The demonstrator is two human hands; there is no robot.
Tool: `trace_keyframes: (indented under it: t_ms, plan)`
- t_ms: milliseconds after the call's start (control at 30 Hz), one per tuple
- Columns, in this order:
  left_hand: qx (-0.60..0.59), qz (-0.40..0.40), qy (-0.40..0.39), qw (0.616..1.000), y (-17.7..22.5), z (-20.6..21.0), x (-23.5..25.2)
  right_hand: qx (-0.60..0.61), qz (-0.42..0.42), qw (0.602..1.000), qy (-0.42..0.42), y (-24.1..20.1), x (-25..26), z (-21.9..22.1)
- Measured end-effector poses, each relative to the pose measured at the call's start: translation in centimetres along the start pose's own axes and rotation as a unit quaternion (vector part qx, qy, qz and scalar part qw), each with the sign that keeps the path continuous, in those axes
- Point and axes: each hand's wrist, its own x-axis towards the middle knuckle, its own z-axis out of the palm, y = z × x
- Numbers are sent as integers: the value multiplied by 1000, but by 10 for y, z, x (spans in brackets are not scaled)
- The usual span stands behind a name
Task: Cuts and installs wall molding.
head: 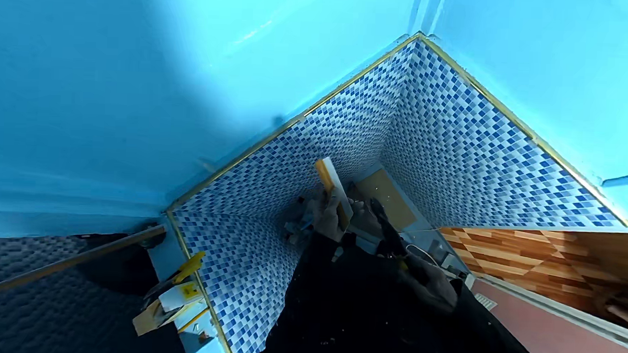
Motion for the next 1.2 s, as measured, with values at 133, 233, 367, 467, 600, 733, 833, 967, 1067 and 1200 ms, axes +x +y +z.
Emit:
trace_keyframes:
  t_ms: [133, 233, 367, 467, 600, 733, 833, 967, 1067, 1200]
  plan:
    - [54, -38, -80, 995, 7, -1, 1, -19, -9, 999, -30, 3, -8, -17]
    - [72, -87, -132, 985, 8, -3, 3, -29, -19, 998, -54, 2, -13, -26]
    - [97, -129, -182, 970, 12, -3, -2, -6, -18, 997, -79, 3, -14, -34]
    - [92, -132, -226, 961, 11, -8, 0, 15, 4, 996, -87, -1, -14, -38]
    - [55, -128, -271, 952, 8, -14, 8, 13, -1, 996, -89, -3, -12, -45]
    - [14, -132, -293, 947, 5, -16, 12, 12, 1, 996, -90, 0, -13, -48]
    - [1, -129, -310, 942, 4, -16, 17, 9, -13, 995, -94, 4, -13, -48]
    - [33, -162, -300, 939, 9, -13, 17, 8, -27, 995, -100, 8, -14, -45]
    - [81, -187, -290, 935, 16, -8, 12, 2, -22, 995, -99, 7, -15, -44]
    - [136, -191, -265, 935, 21, -1, 8, -18, 3, 995, -103, 0, -16, -45]
